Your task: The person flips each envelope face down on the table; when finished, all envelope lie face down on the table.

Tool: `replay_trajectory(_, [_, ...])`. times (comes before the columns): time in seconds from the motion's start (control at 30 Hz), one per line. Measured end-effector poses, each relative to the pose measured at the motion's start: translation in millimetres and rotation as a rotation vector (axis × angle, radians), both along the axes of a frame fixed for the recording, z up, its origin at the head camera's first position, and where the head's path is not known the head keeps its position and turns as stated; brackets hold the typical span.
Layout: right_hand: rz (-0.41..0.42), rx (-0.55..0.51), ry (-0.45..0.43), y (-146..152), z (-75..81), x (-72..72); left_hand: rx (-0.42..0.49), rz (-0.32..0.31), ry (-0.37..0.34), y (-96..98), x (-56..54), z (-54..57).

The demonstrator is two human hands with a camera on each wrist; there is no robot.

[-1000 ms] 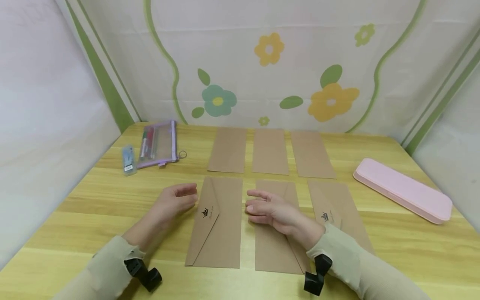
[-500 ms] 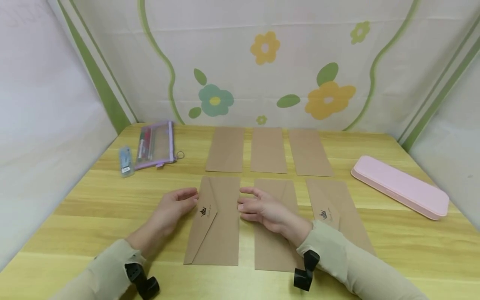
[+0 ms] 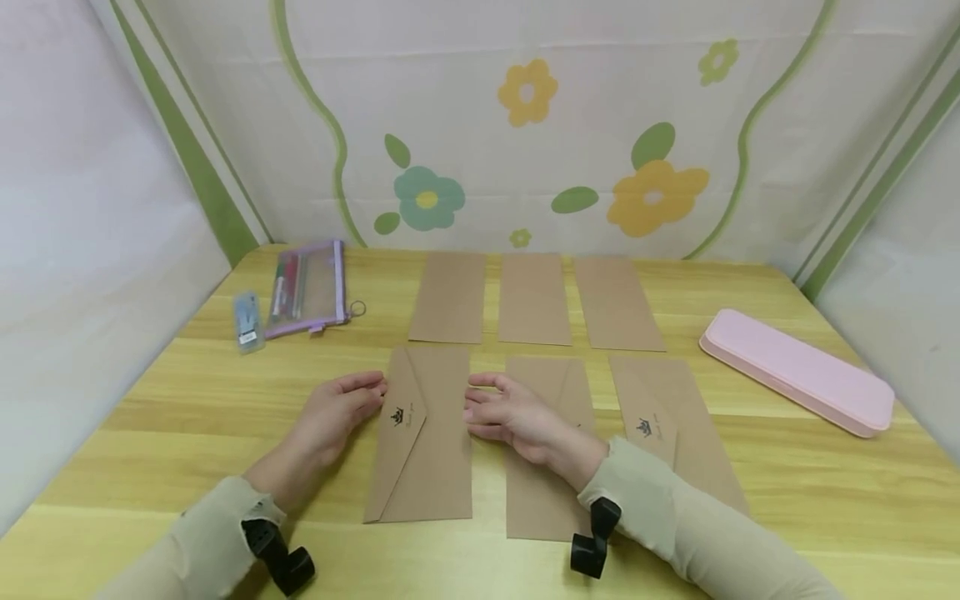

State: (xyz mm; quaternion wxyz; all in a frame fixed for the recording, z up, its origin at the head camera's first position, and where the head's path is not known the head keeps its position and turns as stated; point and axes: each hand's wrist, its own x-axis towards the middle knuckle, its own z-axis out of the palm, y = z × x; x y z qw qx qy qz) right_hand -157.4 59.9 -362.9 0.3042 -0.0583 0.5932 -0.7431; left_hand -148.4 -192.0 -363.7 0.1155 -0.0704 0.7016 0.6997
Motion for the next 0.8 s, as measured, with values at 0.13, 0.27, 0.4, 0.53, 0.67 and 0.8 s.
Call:
replay_trajectory(0.13, [-0.026, -0.004, 0.005, -5, -1.1, 0.3, -0.017, 0.015, 0.003, -2.4, 0.4, -0.5])
replay_trajectory(0.27, [-0.048, 0.004, 0.007, -12, -1.4, 0.3, -0.026, 0.042, 0.012, -5.4, 3.2, -1.2])
replay_trajectory(0.4, [-0.054, 0.005, -0.003, -18, 0.3, 0.6, -0.011, 0.083, 0.018, -10.4, 5.4, -1.8])
replay_trajectory(0.53, [-0.046, -0.004, 0.005, -24, 1.7, 0.4, 0.003, 0.111, 0.044, -15.4, 5.9, -2.3])
replay_trajectory(0.67, [-0.057, -0.014, 0.007, -31, 1.1, -0.2, 0.082, 0.153, 0.061, -19.2, 5.8, -2.0])
replay_trajectory(0.8, [-0.077, -0.034, -0.005, -38, -2.1, -0.3, 0.242, 0.195, 0.053, -21.6, 5.9, 1.4])
